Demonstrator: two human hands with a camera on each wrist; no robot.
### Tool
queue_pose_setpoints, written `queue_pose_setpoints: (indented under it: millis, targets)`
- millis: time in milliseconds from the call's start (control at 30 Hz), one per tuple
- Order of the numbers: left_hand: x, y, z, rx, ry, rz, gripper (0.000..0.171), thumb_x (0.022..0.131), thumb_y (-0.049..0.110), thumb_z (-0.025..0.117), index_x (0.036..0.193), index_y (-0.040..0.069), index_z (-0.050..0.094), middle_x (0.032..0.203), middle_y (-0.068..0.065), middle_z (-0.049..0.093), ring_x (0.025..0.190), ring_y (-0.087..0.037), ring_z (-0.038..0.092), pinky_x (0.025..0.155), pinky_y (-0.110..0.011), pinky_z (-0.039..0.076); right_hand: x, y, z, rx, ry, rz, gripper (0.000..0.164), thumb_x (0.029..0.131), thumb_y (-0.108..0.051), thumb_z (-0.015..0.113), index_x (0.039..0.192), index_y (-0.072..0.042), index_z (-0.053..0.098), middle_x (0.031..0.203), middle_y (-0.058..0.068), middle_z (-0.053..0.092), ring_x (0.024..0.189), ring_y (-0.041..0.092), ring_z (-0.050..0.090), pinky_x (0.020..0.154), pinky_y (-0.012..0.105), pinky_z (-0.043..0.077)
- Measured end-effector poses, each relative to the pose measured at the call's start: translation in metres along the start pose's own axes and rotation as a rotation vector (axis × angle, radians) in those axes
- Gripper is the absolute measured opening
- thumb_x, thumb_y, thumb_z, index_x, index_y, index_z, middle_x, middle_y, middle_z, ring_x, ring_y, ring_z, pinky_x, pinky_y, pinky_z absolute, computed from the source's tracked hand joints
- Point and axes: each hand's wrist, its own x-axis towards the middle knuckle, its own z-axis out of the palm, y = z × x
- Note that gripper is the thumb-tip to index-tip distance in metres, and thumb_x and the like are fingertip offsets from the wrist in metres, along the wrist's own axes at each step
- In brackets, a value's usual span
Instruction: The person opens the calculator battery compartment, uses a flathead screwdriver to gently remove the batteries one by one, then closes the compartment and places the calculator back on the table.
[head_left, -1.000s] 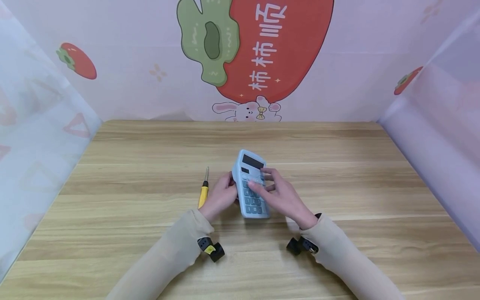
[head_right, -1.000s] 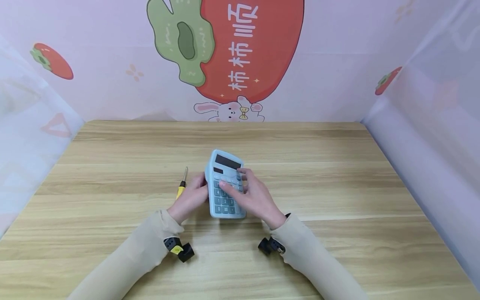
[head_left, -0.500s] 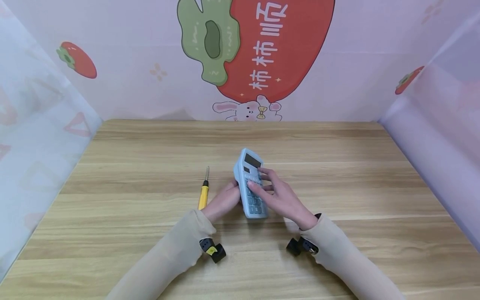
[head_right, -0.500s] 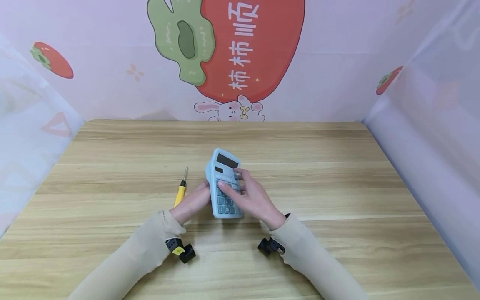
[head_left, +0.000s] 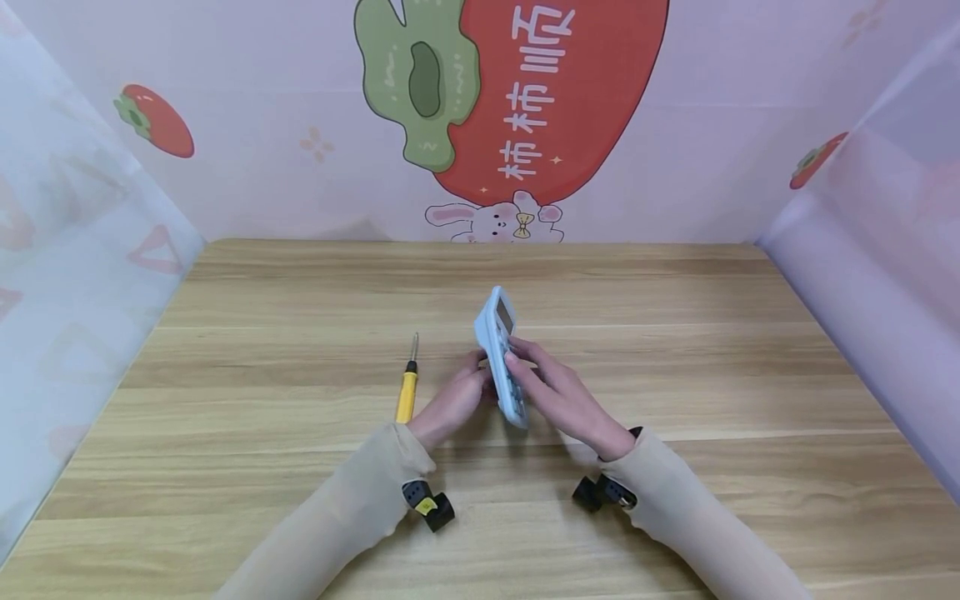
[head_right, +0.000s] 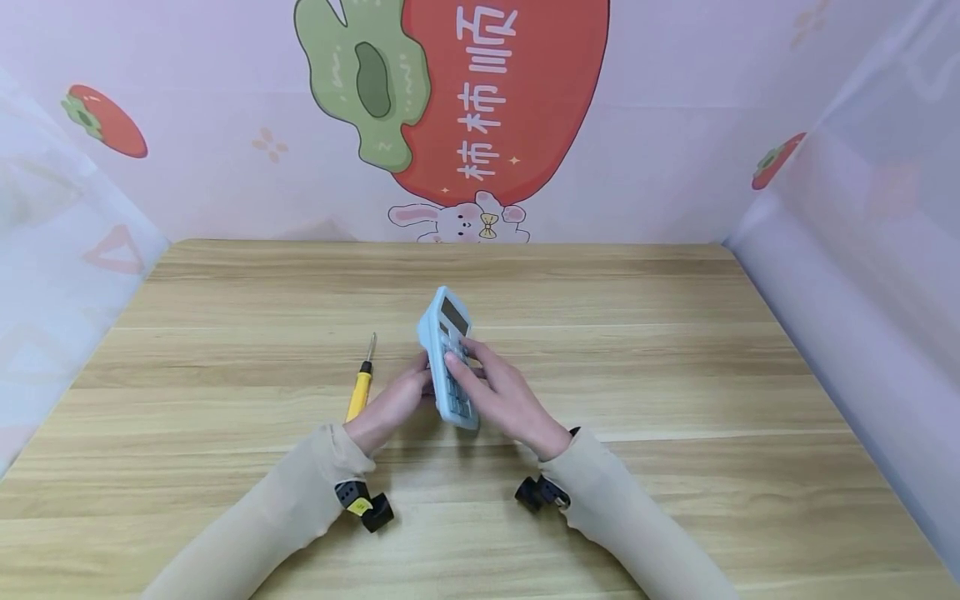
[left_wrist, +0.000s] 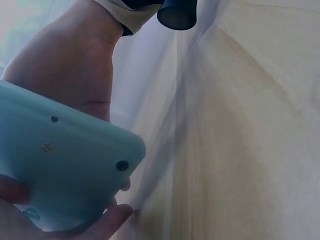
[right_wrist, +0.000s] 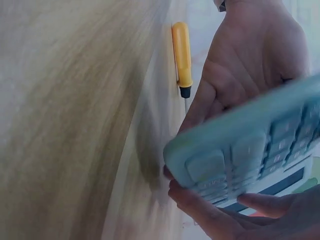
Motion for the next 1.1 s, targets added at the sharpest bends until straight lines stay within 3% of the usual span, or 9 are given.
queue_pose_setpoints:
  millis: [233,600,900,1100]
  targets:
    - [0.0001,-0.0001,0.0035,-0.093,0.012,-0.009,0.053,0.099,0.019,0.026,0.143,-0.006,0.007,0.123,-0.030,0.048,0.112,-0.034,0.053,0.098,-0.044,0.044,-0.0003,-0.0019,0.0010,0.038,0.010,-0.008,0.053,0.098,-0.049,0.031,0.142,-0.021,0.033,0.138,0.007,0.047,0.122,0.023,0.050,0.098,0.042,0.044]
    - [-0.0050,0.0028,0.0012,-0.096,-0.020,-0.059,0.055,0.101,0.029,0.022,0.145,0.004,0.000,0.138,-0.027,0.034,0.120,-0.038,0.048,0.103,-0.045,0.039,0.0026,-0.0003,0.0023,0.100,-0.030,-0.014,0.059,0.100,-0.046,0.013,0.145,-0.010,0.026,0.143,0.018,0.039,0.124,0.036,0.047,0.092,0.048,0.048]
    - [-0.0054,0.0013,0.0009,-0.091,-0.015,-0.064,0.056,0.101,0.032,0.025,0.145,0.007,0.000,0.135,-0.025,0.035,0.115,-0.036,0.051,0.100,-0.046,0.041,0.0022,-0.0027,0.0014,0.119,-0.037,-0.002,0.062,0.099,-0.049,0.012,0.146,-0.011,0.024,0.146,0.018,0.034,0.128,0.036,0.043,0.098,0.050,0.042]
    - [-0.0056,0.0000,0.0001,-0.094,-0.014,-0.068,0.058,0.100,0.036,0.027,0.144,0.010,0.001,0.141,-0.025,0.031,0.120,-0.038,0.048,0.100,-0.047,0.041,0.0014,-0.0028,0.0000,0.122,-0.024,0.009,0.062,0.100,-0.048,0.011,0.145,-0.009,0.026,0.145,0.018,0.036,0.128,0.036,0.042,0.098,0.050,0.043]
